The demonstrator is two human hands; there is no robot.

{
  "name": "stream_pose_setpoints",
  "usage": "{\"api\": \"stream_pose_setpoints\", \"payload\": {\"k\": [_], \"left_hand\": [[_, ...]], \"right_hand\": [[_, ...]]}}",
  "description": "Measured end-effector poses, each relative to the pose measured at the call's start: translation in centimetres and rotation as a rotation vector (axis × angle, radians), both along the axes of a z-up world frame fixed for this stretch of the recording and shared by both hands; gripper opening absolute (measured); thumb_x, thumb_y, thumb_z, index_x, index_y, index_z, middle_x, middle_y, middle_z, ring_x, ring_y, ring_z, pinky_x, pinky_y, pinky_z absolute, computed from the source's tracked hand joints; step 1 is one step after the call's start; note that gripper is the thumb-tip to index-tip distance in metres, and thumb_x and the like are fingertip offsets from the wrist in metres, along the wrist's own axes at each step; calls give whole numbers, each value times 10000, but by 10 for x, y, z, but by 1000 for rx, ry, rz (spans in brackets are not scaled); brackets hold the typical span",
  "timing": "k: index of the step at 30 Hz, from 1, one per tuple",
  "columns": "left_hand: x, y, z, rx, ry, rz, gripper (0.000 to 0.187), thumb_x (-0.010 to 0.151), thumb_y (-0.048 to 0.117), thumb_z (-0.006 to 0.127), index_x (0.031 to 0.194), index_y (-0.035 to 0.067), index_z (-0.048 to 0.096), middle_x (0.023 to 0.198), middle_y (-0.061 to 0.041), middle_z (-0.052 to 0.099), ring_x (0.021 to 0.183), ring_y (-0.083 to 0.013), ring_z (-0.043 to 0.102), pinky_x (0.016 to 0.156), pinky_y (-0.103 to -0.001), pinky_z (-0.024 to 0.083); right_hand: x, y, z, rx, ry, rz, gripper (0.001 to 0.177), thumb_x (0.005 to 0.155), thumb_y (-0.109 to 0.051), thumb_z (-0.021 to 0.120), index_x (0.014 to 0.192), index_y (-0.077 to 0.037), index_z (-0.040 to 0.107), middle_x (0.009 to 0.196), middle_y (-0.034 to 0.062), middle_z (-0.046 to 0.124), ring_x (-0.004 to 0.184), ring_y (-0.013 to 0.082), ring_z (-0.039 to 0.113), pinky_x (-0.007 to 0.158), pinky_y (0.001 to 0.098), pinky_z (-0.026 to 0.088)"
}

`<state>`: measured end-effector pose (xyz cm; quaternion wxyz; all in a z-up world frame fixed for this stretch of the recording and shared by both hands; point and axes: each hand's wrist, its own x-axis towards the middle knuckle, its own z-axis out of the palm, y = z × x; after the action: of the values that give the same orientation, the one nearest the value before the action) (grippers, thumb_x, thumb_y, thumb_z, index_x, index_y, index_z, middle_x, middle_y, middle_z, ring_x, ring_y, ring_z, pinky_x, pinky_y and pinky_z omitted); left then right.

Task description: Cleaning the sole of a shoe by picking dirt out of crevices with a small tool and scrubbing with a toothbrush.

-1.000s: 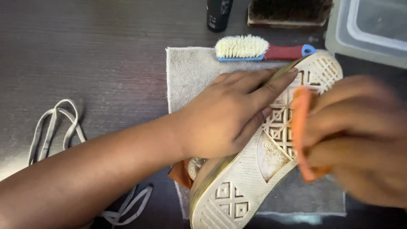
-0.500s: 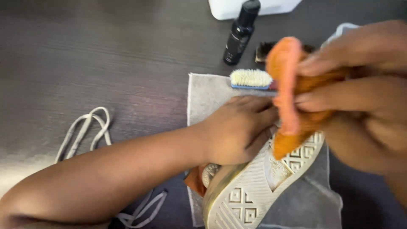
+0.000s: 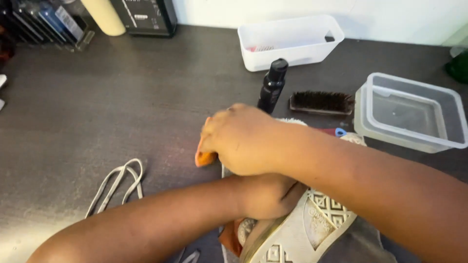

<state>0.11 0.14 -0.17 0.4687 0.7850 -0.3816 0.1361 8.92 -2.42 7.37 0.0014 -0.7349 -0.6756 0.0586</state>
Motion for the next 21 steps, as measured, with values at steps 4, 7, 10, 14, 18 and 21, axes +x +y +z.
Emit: {"api": "stream_pose_setpoints", "payload": {"k": [4,7,10,14,18,21], "left_hand": [[-1,0,19,-27,47,-49,341,1093,175,356,1163,-37,614,1124,-284,693,1033,-444,674,1011,-515,517],[2,-1,17,-88,145,-104,310,1129,179,324,1175,-11,564,1127,-257,671,1057,-406,661,1036,-480,506],[4,-3,7,-51,-59,37,486,1115,159,421,1568,-15,389,1404,-327,597,1280,-512,622,1139,-570,482],[4,-2,6,-50,-63,35,492,1112,159,432,1573,-8,384,1411,-342,589,1250,-530,616,1139,-596,470],[2,-1,17,-48,-23,25,504,1089,152,436,1552,-43,395,1489,-379,545,1299,-553,589,1136,-597,447],[0,0,25,-16,30,40,496,1095,203,406,1545,-7,431,1430,-352,563,1250,-537,577,1134,-566,430]], "right_hand": [[2,-19,11,32,-10,-26,509,891,-280,556,1382,-291,690,1501,-58,623,1412,178,511,1177,674,265],[18,-53,57,625,98,270,224,955,-9,623,1106,-20,789,1111,86,802,923,247,750,819,446,525],[61,-88,84,857,-56,255,113,1090,-79,608,1145,-37,697,1178,127,785,1071,370,785,975,511,634],[154,-107,73,750,-179,-158,178,1141,45,655,1243,77,798,1141,224,781,961,348,722,816,478,557],[204,-98,57,373,-90,-767,247,1091,-246,630,1241,-143,797,1170,138,768,1036,381,709,904,581,584],[217,-81,58,124,37,-980,311,1061,-265,570,1274,-217,791,1234,43,767,1068,301,695,905,501,565]]}}
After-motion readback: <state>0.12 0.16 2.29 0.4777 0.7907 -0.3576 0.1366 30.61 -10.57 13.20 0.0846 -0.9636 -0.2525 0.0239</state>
